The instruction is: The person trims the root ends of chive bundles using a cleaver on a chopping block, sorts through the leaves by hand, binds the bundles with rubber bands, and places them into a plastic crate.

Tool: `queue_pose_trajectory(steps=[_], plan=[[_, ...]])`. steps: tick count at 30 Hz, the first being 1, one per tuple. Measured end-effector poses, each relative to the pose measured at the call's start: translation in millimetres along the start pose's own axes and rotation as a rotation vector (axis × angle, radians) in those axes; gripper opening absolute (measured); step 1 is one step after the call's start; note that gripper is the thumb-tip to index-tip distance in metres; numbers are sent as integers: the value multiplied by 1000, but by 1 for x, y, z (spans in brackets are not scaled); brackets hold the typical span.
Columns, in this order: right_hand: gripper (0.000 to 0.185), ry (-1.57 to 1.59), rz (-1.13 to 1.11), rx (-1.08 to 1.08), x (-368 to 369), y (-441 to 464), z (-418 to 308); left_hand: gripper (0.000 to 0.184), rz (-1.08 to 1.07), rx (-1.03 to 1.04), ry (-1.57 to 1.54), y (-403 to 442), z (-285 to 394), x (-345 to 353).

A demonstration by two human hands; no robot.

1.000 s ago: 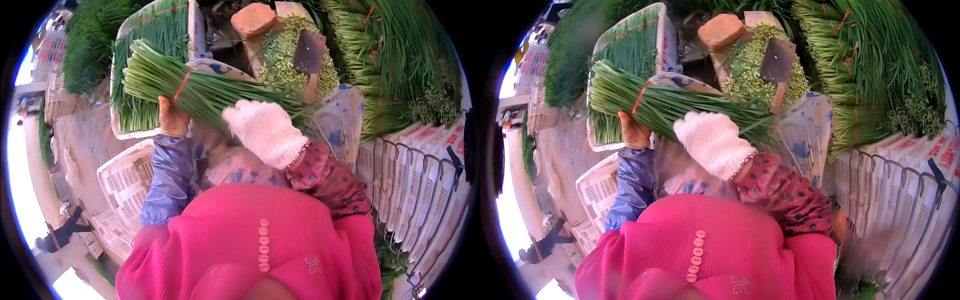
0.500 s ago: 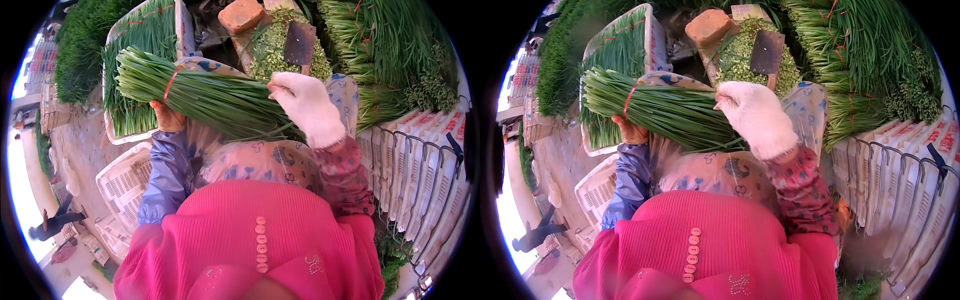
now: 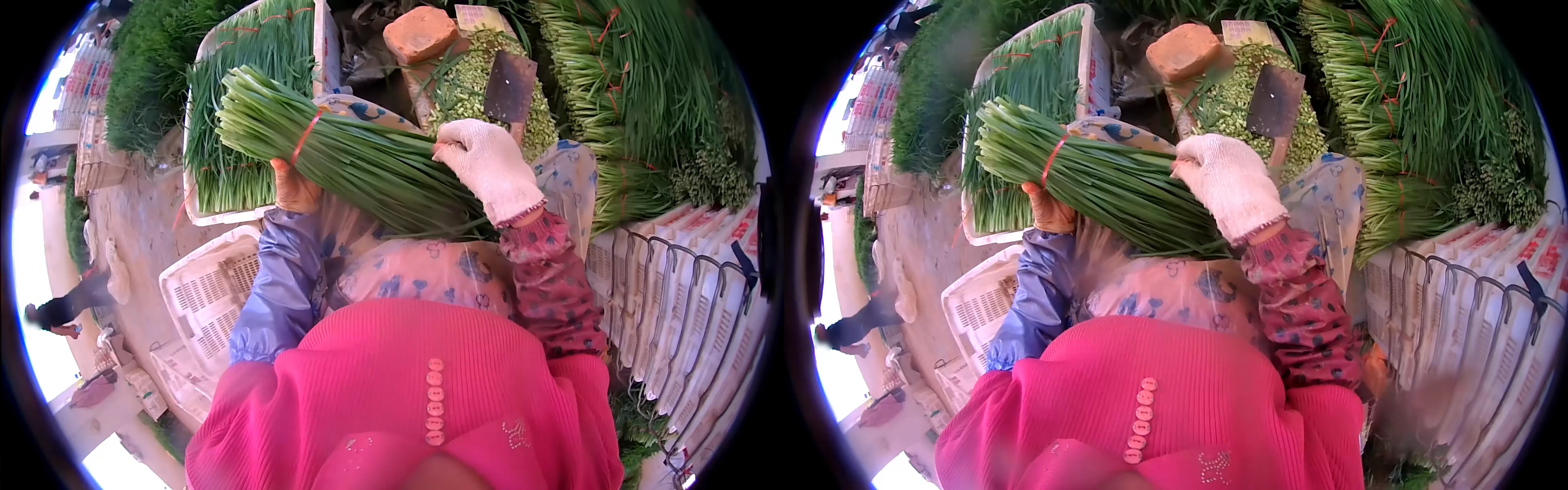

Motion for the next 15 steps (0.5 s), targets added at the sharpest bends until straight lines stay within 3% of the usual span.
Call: queue_pose_trajectory(steps=[1,3,4,6,7,8,10,13,14,15], plan=[[22,1,0,-8,3,1,-4,117,-28,-45,-40,0,-2,2],[18,553,87,-266,10,6,-27,114,-50,-140,-8,0,-5,9],[21,670,116,-353,13,9,-43,114,-51,-131,0,-1,-4,10],[16,862,37,-212,27,23,-62,112,-8,-90,56,-3,-2,9],[4,866,160,-296,35,32,-66,107,-43,-117,37,0,-3,13],[4,866,154,-312,35,35,-68,107,-44,-101,42,0,-4,15],[13,1407,-172,203,54,31,-62,100,31,-116,2,-1,-2,33],[12,1137,-848,45,42,-19,-61,104,-19,-127,-3,0,1,47],[18,1005,-881,272,46,-38,-57,104,-29,-111,-20,-1,2,51],[23,822,-872,263,41,-41,-53,103,-19,-107,-12,-3,2,48]])
Point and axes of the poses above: each hand's wrist, its own y-axis towards the middle knuckle, its own x-axis out of the palm, z = x × y, the point moved 4 cm from there along y, towards the middle knuckle, and after that the axes turned 9 degrees about -x, right-handed, at the moved point
